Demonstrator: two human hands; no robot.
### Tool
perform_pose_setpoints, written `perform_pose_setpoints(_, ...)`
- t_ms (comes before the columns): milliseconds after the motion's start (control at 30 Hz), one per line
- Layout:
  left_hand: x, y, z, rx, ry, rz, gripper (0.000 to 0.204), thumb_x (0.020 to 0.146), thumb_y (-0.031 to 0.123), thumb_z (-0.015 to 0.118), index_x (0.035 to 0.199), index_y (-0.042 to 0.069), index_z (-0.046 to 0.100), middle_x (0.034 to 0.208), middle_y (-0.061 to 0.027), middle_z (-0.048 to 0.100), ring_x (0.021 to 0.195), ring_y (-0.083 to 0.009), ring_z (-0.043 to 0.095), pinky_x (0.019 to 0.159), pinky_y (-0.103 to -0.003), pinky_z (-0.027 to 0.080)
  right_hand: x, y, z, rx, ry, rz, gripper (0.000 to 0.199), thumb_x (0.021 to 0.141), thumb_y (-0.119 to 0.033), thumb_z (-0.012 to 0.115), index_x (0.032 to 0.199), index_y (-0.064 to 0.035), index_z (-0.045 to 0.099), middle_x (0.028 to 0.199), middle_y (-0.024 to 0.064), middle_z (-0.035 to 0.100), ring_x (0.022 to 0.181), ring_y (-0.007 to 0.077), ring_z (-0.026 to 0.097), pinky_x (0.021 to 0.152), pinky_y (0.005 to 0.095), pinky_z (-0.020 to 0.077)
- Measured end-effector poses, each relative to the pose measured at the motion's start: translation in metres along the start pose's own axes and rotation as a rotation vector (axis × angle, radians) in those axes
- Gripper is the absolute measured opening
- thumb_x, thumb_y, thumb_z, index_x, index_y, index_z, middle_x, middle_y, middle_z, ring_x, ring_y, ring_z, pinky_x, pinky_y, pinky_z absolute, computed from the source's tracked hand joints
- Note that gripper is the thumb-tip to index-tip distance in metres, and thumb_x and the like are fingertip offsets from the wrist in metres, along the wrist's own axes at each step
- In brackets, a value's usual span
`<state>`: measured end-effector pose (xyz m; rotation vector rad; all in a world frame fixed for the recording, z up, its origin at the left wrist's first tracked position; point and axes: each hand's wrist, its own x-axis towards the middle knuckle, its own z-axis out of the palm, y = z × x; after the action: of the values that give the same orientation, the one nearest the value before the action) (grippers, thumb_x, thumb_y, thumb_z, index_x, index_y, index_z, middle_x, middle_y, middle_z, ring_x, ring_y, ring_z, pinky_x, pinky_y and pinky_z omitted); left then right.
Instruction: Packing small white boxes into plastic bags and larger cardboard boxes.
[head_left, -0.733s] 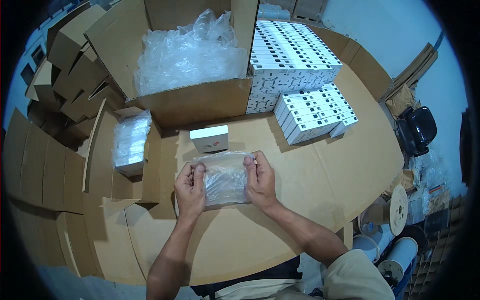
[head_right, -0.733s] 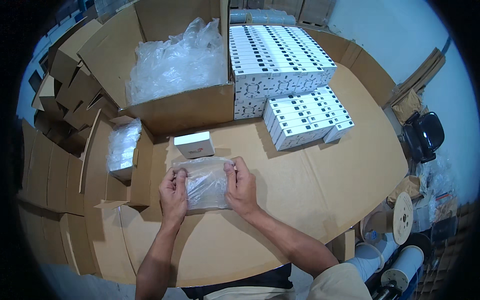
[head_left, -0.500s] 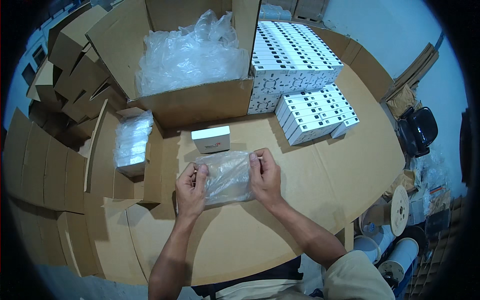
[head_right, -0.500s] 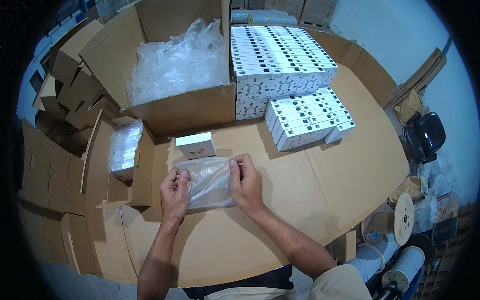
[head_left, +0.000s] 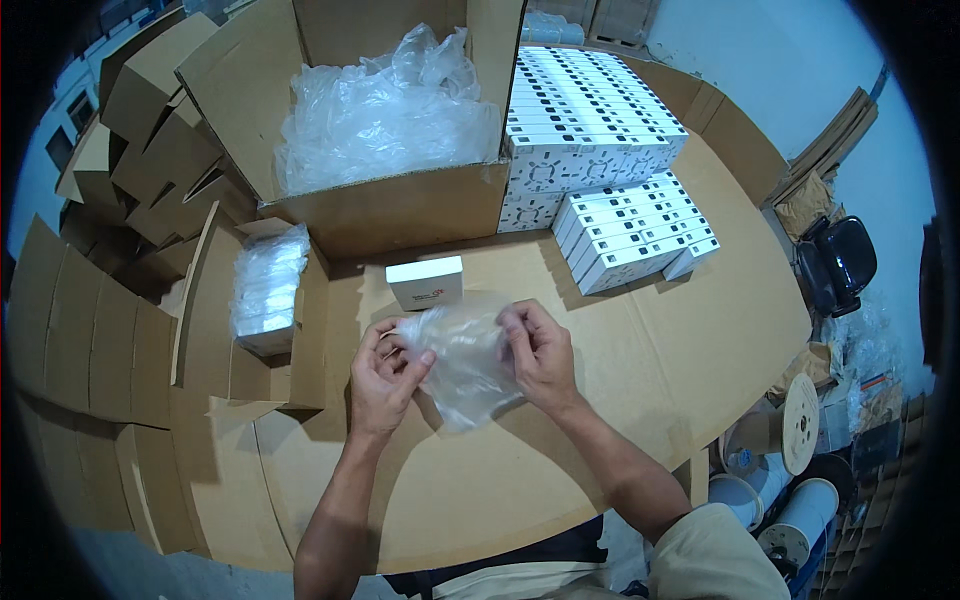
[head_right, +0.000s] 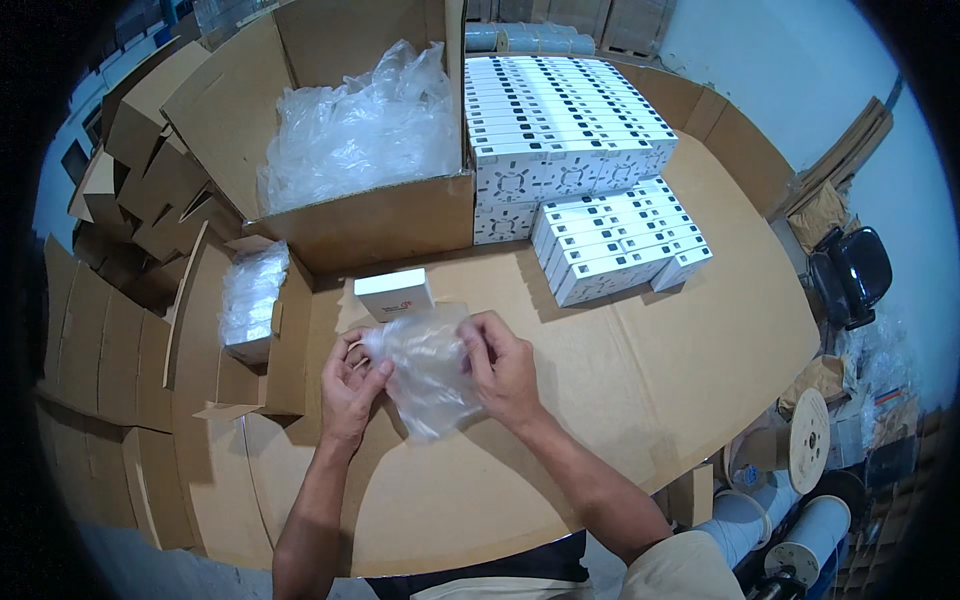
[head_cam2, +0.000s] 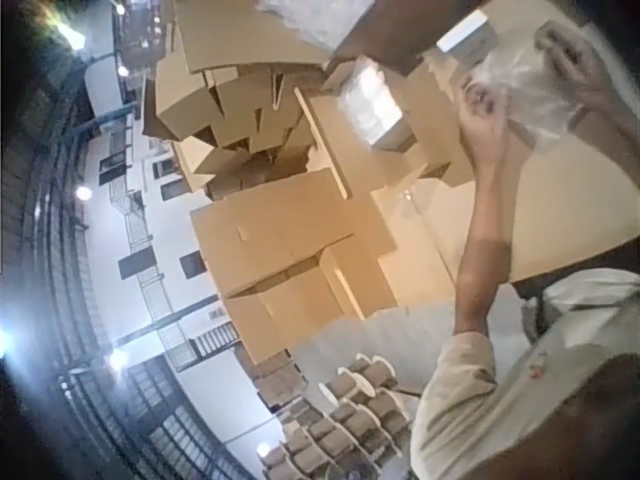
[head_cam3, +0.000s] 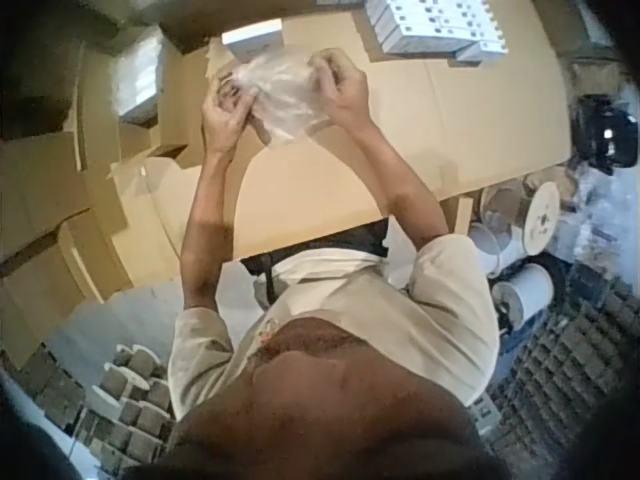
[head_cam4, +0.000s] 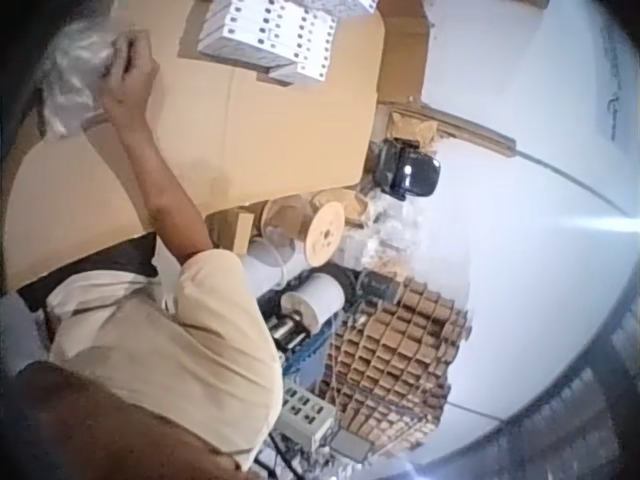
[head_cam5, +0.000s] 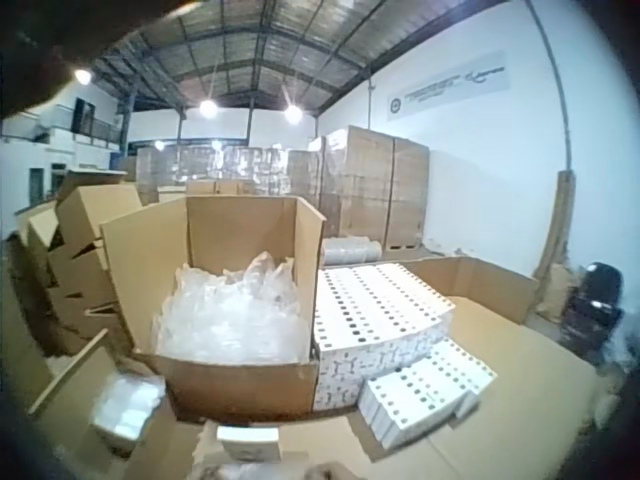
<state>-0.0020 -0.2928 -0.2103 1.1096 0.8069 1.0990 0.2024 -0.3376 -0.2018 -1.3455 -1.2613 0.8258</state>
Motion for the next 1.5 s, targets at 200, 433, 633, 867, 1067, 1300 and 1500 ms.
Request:
perform_pose_setpoints(200, -0.008, -0.018, 0.021, 0.037, 0.041, -0.044, 0.022, 0.1, 0.006, 0.062, 0.12, -0.002, 0.055, 0.1, -0.0061, 0.065, 0.088, -0.0086, 0.063, 0.073, -0.025, 0.053, -0.007, 0.011, 0.028, -0.104, 0.249, -0.03, 0.025, 0.11, -0.022, 0.044, 0.097, -0.0017, 0.051, 0.062, 0.0127, 0.055, 0.055, 0.0231, 0.06, 0.052, 0.038, 0.045)
perform_pose_setpoints(433, -0.011, -0.016, 0.029, 0.342, 0.28, 0.109, 0.021, 0.108, 0.02, 0.052, 0.101, 0.001, 0.056, 0.077, 0.001, 0.057, 0.066, -0.0033, 0.046, 0.058, -0.023, 0.038, -0.01, 0.003, 0.033, -0.131, 0.329, -0.083, 0.034, 0.112, -0.027, 0.039, 0.09, -0.0029, 0.047, 0.062, 0.0033, 0.045, 0.056, 0.0106, 0.042, 0.049, 0.033, 0.0355)
perform_pose_setpoints(633, -0.008, -0.02, 0.019, 0.352, 0.4, 0.303, 0.025, 0.109, 0.025, 0.052, 0.101, 0.001, 0.055, 0.08, 0.0015, 0.052, 0.07, -0.0038, 0.043, 0.06, -0.023, 0.038, -0.011, 0.004, 0.034, -0.083, 0.377, -0.079, 0.033, 0.112, -0.026, 0.039, 0.089, -0.0023, 0.047, 0.064, 0.0071, 0.047, 0.057, 0.0143, 0.046, 0.052, 0.0345, 0.0378)
perform_pose_setpoints(867, 0.0, -0.015, 0.007, -0.04, 0.332, 0.105, 0.031, 0.108, 0.03, 0.052, 0.116, 0.001, 0.057, 0.086, 0.0001, 0.056, 0.077, -0.0052, 0.051, 0.064, -0.021, 0.043, -0.012, 0.003, 0.034, -0.084, 0.331, -0.133, 0.032, 0.111, -0.025, 0.04, 0.091, -0.0015, 0.048, 0.063, 0.0119, 0.051, 0.053, 0.0205, 0.051, 0.052, 0.0384, 0.0409)
perform_pose_setpoints(1067, 0.001, -0.005, 0.011, 0.214, 0.282, 0.018, 0.026, 0.107, 0.025, 0.057, 0.102, 0.001, 0.063, 0.078, 0.0026, 0.056, 0.07, -0.0033, 0.05, 0.061, -0.021, 0.041, -0.016, 0.003, 0.033, -0.143, 0.175, -0.053, 0.028, 0.11, -0.024, 0.047, 0.095, -0.0014, 0.051, 0.065, 0.01, 0.056, 0.058, 0.0166, 0.057, 0.054, 0.0377, 0.0447)
perform_pose_setpoints(1300, -0.005, -0.007, 0.014, 0.51, 0.269, 0.307, 0.028, 0.108, 0.025, 0.054, 0.091, 0.003, 0.06, 0.068, 0.003, 0.051, 0.058, -0.004, 0.044, 0.053, -0.023, 0.036, -0.004, 0.006, 0.033, 0.076, 0.076, -0.182, 0.025, 0.104, -0.025, 0.061, 0.104, -0.0001, 0.064, 0.073, 0.0002, 0.063, 0.065, 0.0061, 0.058, 0.056, 0.0273, 0.0478)
perform_pose_setpoints(1500, -0.005, -0.008, 0.013, 0.416, 0.344, 0.252, 0.031, 0.108, 0.028, 0.053, 0.092, 0.003, 0.06, 0.068, 0.0026, 0.052, 0.06, -0.0042, 0.046, 0.053, -0.024, 0.038, -0.006, 0.0, 0.028, 0.285, 0.063, 0.168, 0.033, 0.109, -0.03, 0.051, 0.1, -0.0024, 0.066, 0.067, -0.0023, 0.056, 0.056, 0.003, 0.051, 0.05, 0.0212, 0.0408)
